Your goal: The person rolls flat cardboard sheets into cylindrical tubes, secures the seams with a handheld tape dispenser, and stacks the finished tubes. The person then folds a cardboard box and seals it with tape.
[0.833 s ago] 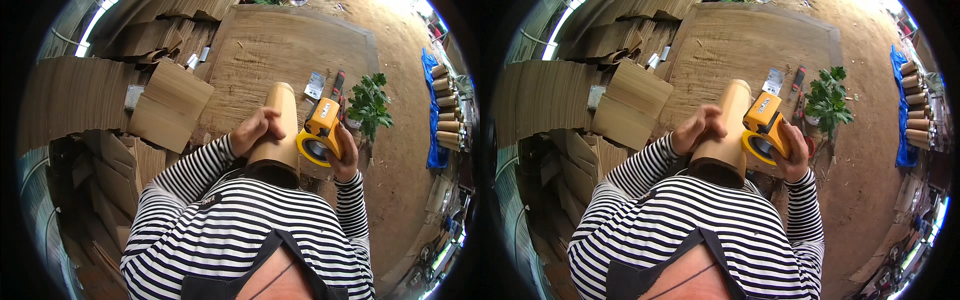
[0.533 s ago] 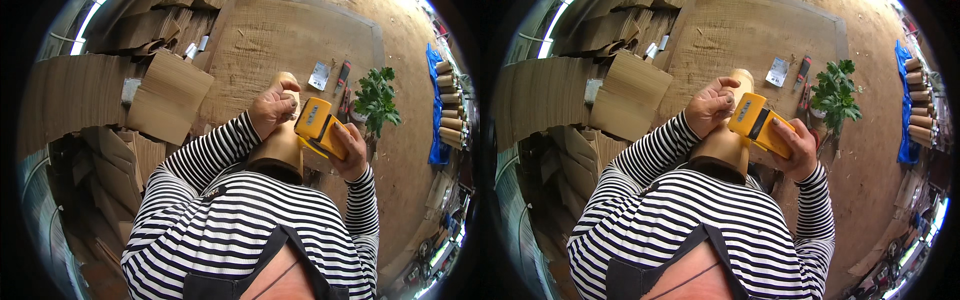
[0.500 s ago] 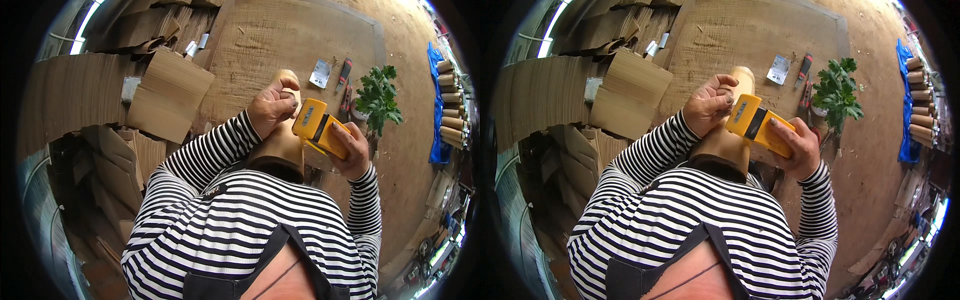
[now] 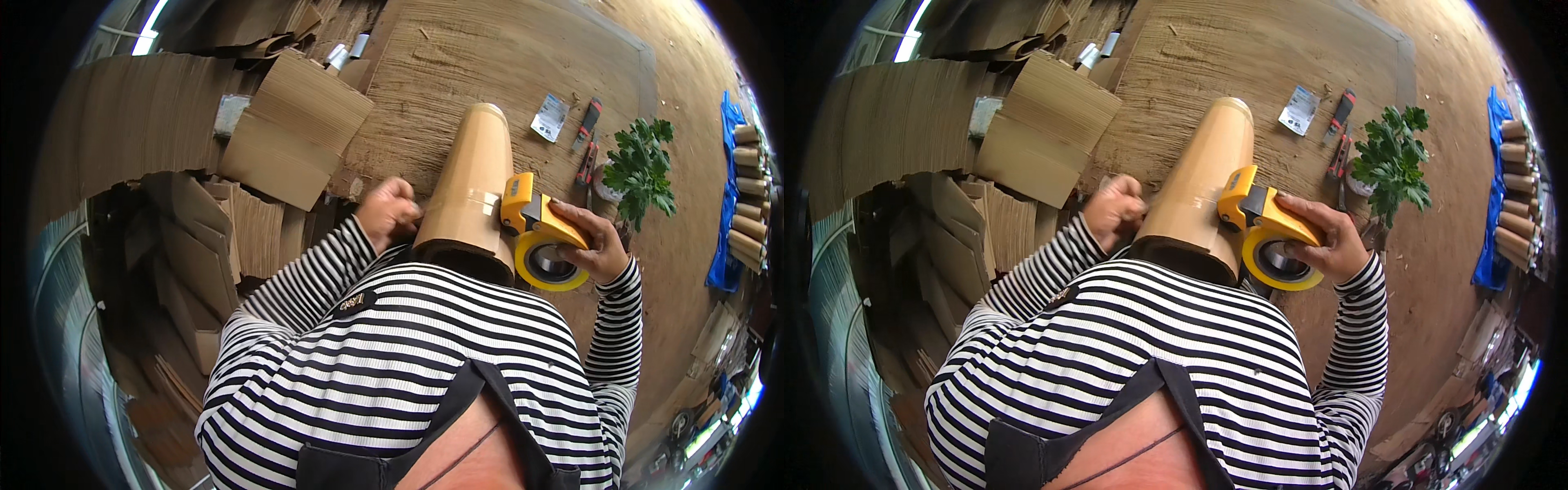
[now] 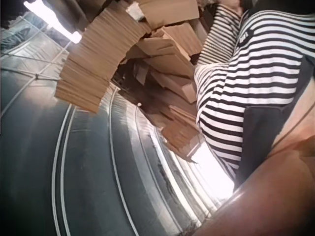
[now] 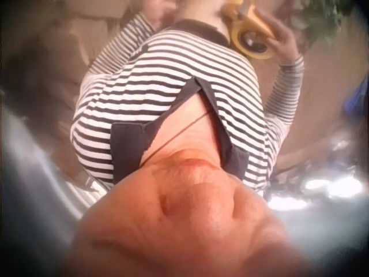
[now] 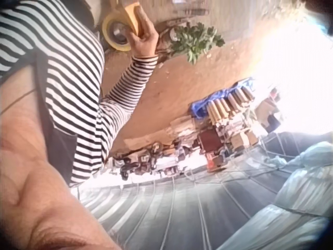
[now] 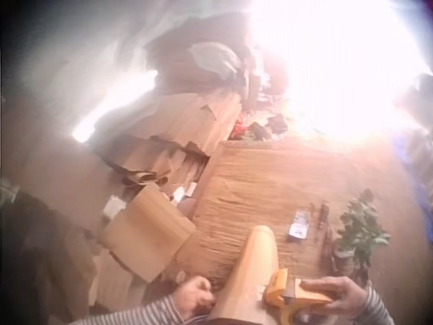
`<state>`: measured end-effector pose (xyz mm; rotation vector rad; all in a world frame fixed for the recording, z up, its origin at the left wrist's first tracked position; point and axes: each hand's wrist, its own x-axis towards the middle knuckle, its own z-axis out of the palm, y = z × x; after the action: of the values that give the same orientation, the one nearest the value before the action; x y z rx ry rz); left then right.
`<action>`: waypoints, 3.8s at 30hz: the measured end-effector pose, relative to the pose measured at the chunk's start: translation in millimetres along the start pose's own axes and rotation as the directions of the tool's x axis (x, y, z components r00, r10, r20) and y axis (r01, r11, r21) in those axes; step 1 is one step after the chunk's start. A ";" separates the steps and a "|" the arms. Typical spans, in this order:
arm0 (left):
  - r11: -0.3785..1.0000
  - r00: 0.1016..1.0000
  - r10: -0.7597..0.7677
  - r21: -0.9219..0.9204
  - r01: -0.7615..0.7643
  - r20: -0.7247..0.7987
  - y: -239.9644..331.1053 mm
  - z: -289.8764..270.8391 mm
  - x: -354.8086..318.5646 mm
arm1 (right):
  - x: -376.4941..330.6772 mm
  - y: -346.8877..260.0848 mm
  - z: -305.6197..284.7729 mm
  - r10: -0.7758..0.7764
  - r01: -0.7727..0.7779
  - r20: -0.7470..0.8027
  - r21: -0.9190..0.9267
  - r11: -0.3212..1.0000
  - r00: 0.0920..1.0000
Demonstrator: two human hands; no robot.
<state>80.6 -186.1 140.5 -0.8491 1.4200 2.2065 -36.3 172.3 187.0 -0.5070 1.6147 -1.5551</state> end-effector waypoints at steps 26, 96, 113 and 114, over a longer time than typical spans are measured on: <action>-0.484 0.277 0.215 0.349 -0.803 0.936 54.0 95.5 -20.1 | -7.1 -49.8 -19.4 0.002 0.072 0.113 -0.646 0.760 0.994; 0.732 0.657 0.544 0.679 -0.066 -0.522 -197.7 -104.3 -84.6 | 215.2 -61.1 207.5 0.638 0.622 0.522 -0.778 0.085 0.566; 0.477 0.706 0.621 0.879 0.005 -0.341 -179.7 -123.1 -70.4 | 220.5 11.4 177.4 0.775 0.528 0.258 -0.842 -0.112 0.576; 0.453 0.684 0.617 0.886 0.096 -0.389 -194.7 -128.2 -62.1 | 222.2 33.4 163.4 0.792 0.519 0.226 -0.845 -0.130 0.567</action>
<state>280.7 -221.3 10.6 -1.0693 2.8554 0.8902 -31.5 -94.5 109.5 -1.4638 1.5406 0.7981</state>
